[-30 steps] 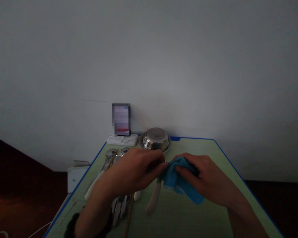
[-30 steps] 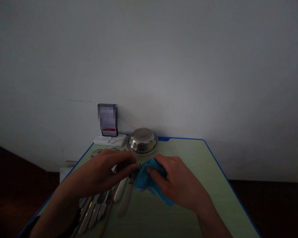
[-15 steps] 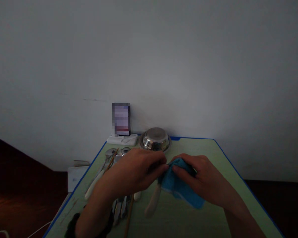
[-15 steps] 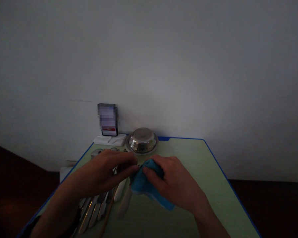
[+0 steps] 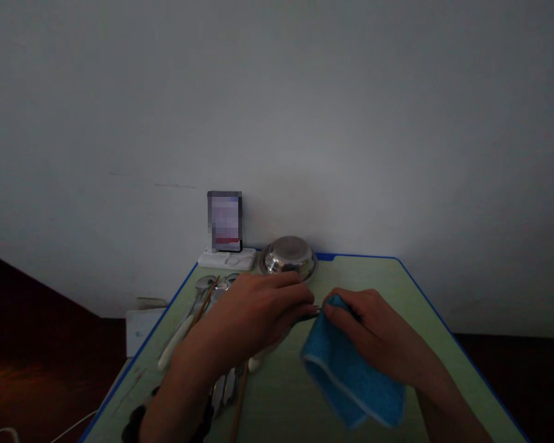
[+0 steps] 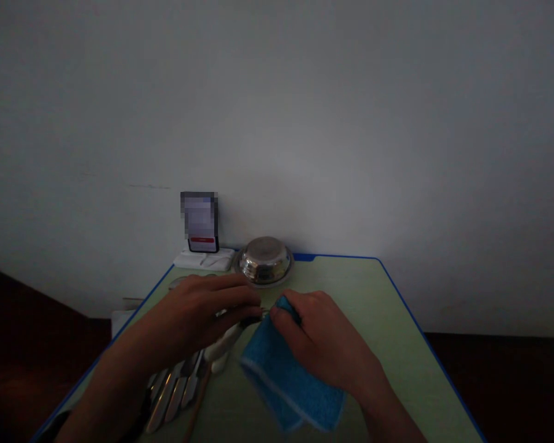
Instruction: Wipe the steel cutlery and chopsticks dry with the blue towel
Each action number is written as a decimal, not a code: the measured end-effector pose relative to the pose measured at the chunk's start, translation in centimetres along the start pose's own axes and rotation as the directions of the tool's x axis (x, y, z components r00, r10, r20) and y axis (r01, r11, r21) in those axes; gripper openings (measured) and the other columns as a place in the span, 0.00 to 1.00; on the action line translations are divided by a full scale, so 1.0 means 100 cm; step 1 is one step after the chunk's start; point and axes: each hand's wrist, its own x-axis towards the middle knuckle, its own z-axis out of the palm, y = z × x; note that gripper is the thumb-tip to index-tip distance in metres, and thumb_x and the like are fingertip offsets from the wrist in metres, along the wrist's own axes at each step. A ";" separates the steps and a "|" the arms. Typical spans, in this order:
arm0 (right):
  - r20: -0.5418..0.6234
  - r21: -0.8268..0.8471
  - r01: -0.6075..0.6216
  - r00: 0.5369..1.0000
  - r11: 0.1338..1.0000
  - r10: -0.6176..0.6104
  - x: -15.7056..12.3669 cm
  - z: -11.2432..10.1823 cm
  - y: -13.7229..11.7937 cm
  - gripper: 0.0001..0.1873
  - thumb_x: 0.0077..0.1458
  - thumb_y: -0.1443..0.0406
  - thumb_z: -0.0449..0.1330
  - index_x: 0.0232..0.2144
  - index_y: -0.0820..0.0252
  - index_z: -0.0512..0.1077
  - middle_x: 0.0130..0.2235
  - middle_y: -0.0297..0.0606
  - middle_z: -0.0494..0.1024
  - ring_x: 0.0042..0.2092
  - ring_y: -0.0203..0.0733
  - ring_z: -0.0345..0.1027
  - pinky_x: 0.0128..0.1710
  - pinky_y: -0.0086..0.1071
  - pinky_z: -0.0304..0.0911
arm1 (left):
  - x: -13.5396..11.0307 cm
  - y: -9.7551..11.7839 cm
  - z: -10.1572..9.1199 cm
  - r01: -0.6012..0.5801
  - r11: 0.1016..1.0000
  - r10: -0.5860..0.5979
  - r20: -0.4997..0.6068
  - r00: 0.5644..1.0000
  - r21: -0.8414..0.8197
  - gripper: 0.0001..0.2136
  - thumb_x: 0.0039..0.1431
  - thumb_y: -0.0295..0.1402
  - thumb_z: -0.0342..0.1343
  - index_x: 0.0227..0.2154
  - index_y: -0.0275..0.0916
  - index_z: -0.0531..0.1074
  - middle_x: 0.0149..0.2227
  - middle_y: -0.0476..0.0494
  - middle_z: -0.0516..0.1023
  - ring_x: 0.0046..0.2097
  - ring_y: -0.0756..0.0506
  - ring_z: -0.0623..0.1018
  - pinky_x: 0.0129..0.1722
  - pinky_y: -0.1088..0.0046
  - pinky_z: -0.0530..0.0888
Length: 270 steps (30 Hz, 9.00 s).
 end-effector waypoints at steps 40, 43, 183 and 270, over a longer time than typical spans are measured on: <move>0.072 0.147 -0.053 0.996 0.988 0.042 -0.001 -0.002 0.010 0.17 0.59 0.55 0.43 0.27 0.57 0.64 0.26 0.31 0.70 0.28 0.34 0.63 0.28 0.30 0.54 | -0.005 -0.019 -0.001 -0.037 0.975 0.013 -0.107 0.994 -0.220 0.08 0.58 0.33 0.49 0.32 0.38 0.72 0.31 0.48 0.74 0.33 0.52 0.72 0.33 0.78 0.67; 0.105 0.154 -0.024 0.994 0.988 0.008 0.001 -0.002 0.009 0.16 0.60 0.56 0.42 0.29 0.58 0.63 0.27 0.30 0.69 0.28 0.33 0.62 0.28 0.29 0.55 | -0.003 -0.017 -0.002 -0.024 0.979 0.005 -0.098 0.995 -0.201 0.08 0.58 0.34 0.50 0.31 0.38 0.73 0.30 0.48 0.73 0.32 0.51 0.72 0.33 0.78 0.66; 0.106 0.005 0.058 0.993 0.998 -0.058 0.004 0.006 0.003 0.12 0.57 0.58 0.50 0.30 0.58 0.69 0.27 0.31 0.73 0.30 0.35 0.66 0.30 0.29 0.56 | -0.005 -0.013 -0.003 0.053 0.996 -0.051 0.028 0.998 -0.074 0.19 0.61 0.35 0.42 0.15 0.35 0.61 0.14 0.55 0.51 0.18 0.56 0.54 0.19 0.78 0.52; -0.129 0.505 -0.013 0.988 0.863 0.091 0.014 0.051 -0.001 0.20 0.59 0.56 0.42 0.23 0.61 0.61 0.21 0.29 0.58 0.23 0.30 0.49 0.21 0.25 0.47 | 0.004 0.003 0.011 0.149 0.984 -0.177 -0.484 0.857 -0.097 0.07 0.55 0.31 0.52 0.23 0.36 0.66 0.22 0.52 0.71 0.22 0.54 0.69 0.22 0.81 0.63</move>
